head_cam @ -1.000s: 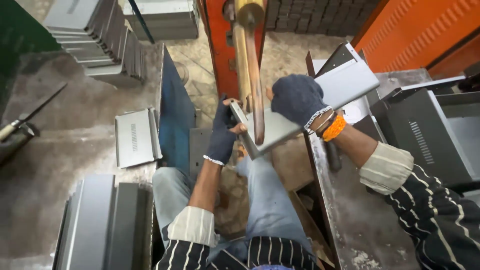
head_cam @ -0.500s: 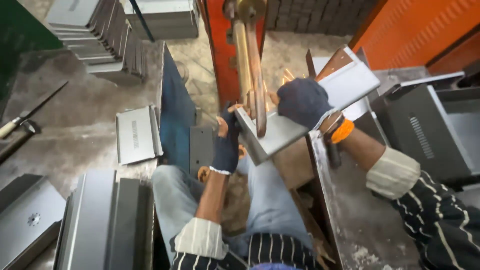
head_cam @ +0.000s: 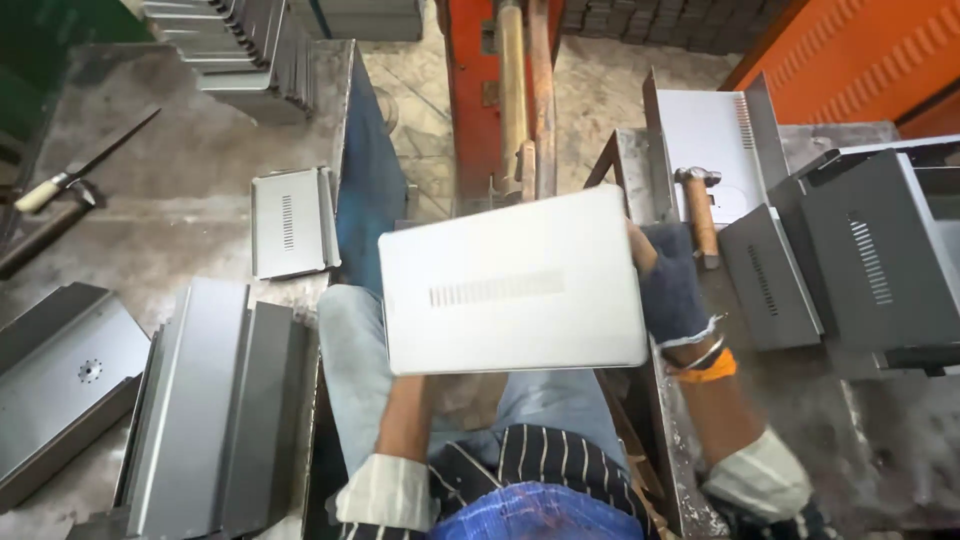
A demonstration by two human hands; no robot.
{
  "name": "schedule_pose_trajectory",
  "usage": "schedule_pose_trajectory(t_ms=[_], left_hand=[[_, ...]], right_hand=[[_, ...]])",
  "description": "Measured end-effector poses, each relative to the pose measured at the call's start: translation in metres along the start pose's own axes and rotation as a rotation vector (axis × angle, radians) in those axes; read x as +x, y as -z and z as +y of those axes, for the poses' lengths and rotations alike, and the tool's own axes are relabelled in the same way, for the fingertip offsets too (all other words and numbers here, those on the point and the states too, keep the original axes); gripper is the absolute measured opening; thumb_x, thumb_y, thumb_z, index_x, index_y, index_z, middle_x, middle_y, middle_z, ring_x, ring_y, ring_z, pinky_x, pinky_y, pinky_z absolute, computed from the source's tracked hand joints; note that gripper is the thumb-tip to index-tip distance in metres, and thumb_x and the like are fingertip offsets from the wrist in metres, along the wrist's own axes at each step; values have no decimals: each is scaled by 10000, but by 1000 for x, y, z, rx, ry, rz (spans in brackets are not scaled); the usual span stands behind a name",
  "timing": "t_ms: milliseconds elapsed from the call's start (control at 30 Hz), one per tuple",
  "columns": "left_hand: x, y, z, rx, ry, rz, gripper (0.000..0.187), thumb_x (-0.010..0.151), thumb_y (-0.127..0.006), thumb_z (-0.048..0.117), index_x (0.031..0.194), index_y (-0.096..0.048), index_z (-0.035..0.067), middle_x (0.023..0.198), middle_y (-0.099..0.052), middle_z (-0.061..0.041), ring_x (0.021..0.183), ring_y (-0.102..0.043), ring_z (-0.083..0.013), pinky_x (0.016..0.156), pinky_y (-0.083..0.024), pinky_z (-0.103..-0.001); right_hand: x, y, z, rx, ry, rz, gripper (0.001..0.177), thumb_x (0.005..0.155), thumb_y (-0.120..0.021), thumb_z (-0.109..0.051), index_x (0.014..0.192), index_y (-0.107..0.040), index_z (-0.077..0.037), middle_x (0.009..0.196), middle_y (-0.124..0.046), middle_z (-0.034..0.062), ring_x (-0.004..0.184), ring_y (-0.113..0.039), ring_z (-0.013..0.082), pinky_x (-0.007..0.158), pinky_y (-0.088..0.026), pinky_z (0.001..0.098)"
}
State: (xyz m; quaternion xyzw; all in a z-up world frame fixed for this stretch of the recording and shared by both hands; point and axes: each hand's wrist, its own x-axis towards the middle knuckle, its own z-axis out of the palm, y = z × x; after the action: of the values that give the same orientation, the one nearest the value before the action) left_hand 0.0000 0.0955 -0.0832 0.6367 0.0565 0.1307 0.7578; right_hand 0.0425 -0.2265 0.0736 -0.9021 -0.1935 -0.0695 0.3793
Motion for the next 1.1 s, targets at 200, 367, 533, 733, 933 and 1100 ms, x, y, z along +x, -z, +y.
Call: schedule_pose_trajectory(t_ms=[200,367,533,733,933,1100], left_hand=[[2,-27,88,339,65,67,462,1005,-706,385,843,-734,-47,791,-694,-149,642,-609,-223,619,-479,-372],[32,-81,171,918,-255,-146,500,971,-699,410,666,-729,16,599,-569,-219,451,-572,-320,543,-455,-426],[91,-104,189,1179,-583,-300,334,820,-727,391,637,-759,114,672,-680,-189,647,-666,-391,616,-521,-507],[116,-109,201,1471,-442,-376,349,906,-694,358,696,-756,87,697,-689,-192,677,-694,-375,700,-557,-487],[112,-96,188,1368,-525,-377,251,826,-720,318,705,-771,105,726,-706,-168,706,-691,-373,692,-535,-518],[110,-98,191,1348,-530,-386,215,725,-730,316,685,-774,110,708,-705,-167,701,-692,-370,675,-529,-523]], right_hand=[[-24,-13,6,1287,-195,33,554,1003,-509,-482,1213,-568,27,1162,-627,163,1053,-643,241,945,-535,366],[-22,-31,34,812,-219,352,510,1114,-412,-377,1406,-563,13,1319,-631,56,1240,-606,140,1107,-478,291],[19,-54,2,901,26,-77,762,898,-783,-202,1547,-420,-35,1374,-547,61,1239,-495,178,1085,-394,338],[37,-83,28,756,70,-38,986,804,-888,-230,1603,-344,-33,1512,-479,120,1452,-431,225,1258,-320,379],[43,-81,27,659,68,4,991,768,-892,-401,1539,-370,-64,1573,-419,178,1516,-353,267,1278,-266,410],[42,-75,21,495,88,13,912,774,-867,-421,1497,-455,-48,1637,-394,195,1586,-305,304,1301,-221,429]])
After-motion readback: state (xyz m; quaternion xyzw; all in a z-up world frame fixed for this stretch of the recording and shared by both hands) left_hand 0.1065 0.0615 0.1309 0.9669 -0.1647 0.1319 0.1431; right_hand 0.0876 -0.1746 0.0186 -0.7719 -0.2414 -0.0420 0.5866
